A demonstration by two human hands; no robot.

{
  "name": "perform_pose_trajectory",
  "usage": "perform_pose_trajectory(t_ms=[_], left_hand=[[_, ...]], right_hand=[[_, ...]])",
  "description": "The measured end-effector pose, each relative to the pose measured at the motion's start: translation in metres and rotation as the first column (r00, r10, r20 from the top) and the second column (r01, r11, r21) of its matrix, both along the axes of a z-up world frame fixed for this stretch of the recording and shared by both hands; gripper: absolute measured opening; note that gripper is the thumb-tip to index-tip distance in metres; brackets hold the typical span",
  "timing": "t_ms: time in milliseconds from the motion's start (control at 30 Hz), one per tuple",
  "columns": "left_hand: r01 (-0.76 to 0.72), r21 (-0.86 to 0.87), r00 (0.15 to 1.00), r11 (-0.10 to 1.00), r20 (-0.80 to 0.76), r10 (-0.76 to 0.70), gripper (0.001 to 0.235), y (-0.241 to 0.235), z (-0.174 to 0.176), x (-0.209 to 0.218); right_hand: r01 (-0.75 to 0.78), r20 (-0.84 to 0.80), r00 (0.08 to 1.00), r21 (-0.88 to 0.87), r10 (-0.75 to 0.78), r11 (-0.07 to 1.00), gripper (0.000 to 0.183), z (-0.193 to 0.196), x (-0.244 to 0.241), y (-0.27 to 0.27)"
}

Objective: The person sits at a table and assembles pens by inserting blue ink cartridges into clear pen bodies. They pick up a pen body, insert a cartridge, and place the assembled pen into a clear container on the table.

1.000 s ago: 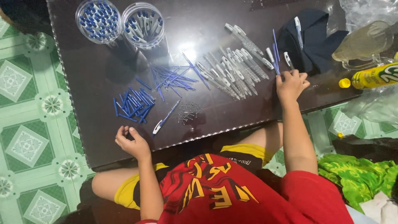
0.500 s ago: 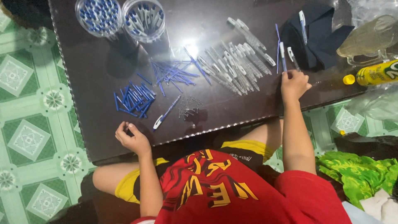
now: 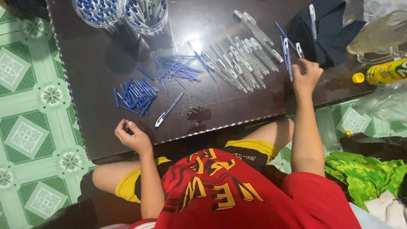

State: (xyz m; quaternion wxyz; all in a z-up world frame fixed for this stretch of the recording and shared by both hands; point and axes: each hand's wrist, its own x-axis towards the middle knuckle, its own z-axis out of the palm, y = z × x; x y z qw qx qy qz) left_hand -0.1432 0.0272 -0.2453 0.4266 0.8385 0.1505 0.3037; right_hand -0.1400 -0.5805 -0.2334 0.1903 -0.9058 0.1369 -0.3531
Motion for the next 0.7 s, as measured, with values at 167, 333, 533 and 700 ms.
perform_pose_trajectory(t_ms=[167, 333, 533, 700], left_hand=[[-0.002, 0.026, 1.0, 1.0, -0.006, 0.002, 0.017, 0.001, -0.003, -0.001], [-0.029, 0.049, 0.999, 0.998, -0.017, 0.03, 0.016, -0.003, 0.003, 0.006], [-0.019, 0.05, 0.999, 0.999, -0.041, 0.021, 0.016, -0.005, 0.002, 0.003], [-0.025, 0.061, 0.998, 0.998, -0.055, 0.029, 0.015, -0.008, 0.009, 0.003]], right_hand=[[0.357, -0.404, 0.835, -0.121, -0.375, 0.926, 0.037, -0.006, 0.038, 0.021], [0.366, -0.378, 0.826, -0.204, -0.418, 0.908, 0.042, 0.009, 0.06, 0.011], [0.292, -0.471, 0.796, -0.25, -0.38, 0.923, 0.043, 0.005, 0.076, -0.012], [0.325, -0.488, 0.769, -0.26, -0.414, 0.909, 0.029, -0.019, 0.088, -0.05]])
